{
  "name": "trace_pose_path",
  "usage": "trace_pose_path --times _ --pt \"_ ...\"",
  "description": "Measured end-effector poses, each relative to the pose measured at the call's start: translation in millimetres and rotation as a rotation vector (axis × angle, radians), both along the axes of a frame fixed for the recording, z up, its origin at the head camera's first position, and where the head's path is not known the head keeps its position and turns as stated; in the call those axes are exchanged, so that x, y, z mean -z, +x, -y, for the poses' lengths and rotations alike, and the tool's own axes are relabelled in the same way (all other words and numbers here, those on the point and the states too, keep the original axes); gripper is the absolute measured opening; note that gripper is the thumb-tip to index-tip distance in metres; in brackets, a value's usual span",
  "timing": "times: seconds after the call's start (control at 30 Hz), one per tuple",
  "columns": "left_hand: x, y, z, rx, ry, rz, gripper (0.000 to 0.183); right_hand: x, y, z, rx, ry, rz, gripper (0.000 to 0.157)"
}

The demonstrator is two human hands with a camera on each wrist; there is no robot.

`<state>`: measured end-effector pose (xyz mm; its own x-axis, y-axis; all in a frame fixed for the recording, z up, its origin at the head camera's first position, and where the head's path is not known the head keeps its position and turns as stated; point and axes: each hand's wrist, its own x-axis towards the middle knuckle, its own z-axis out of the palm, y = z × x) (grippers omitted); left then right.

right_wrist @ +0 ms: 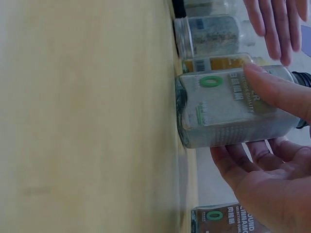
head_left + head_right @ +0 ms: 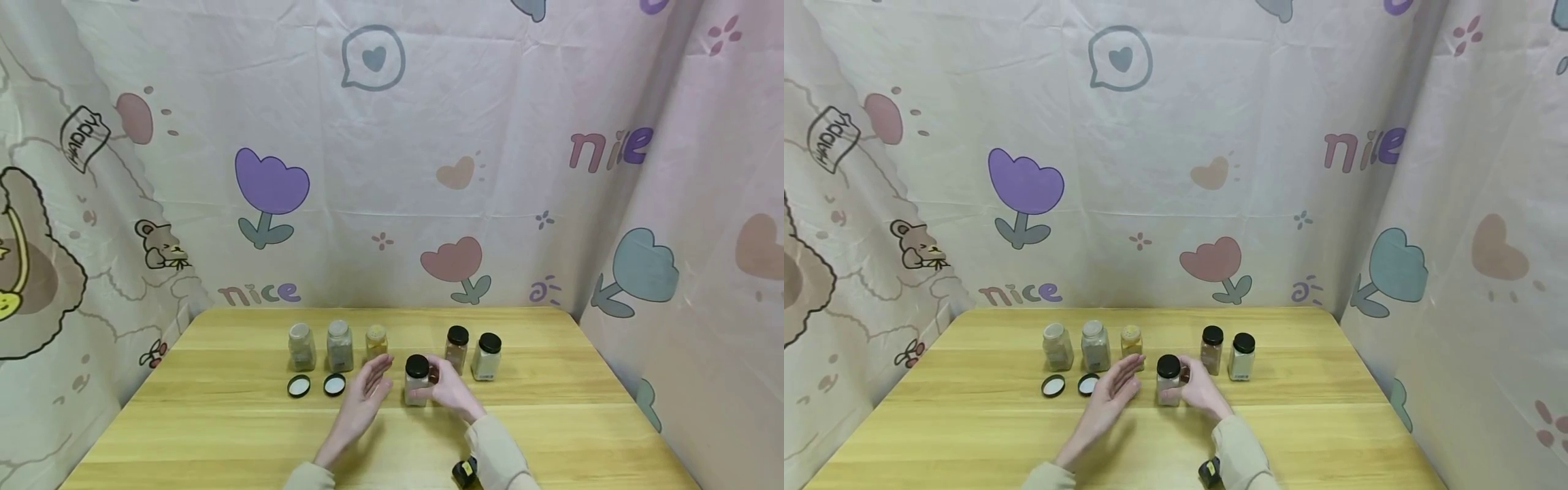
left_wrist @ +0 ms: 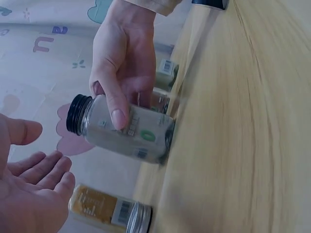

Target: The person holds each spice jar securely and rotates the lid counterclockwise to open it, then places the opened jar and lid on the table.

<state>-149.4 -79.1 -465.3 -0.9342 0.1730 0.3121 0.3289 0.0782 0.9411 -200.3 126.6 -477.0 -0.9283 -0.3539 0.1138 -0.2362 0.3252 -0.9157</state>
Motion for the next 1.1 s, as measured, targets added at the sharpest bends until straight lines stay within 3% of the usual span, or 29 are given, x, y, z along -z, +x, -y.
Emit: trace_pose_path --times 0.53,0.83,1.1 --pt "-4.8 5.9 -17 0.094 -0.134 -0.108 0.056 16.1 18.2 -2 -0.101 -0.075 0.005 0.047" --pt "3.3 2.8 -16 0.127 -0.174 -0.197 0.054 22.9 22.3 1 -0.156 -0.137 -0.007 0.044" --pt "9.9 -1.1 -17 0.135 -0.164 -0.261 0.051 26.2 22.8 3 -0.161 -0.12 -0.029 0.049"
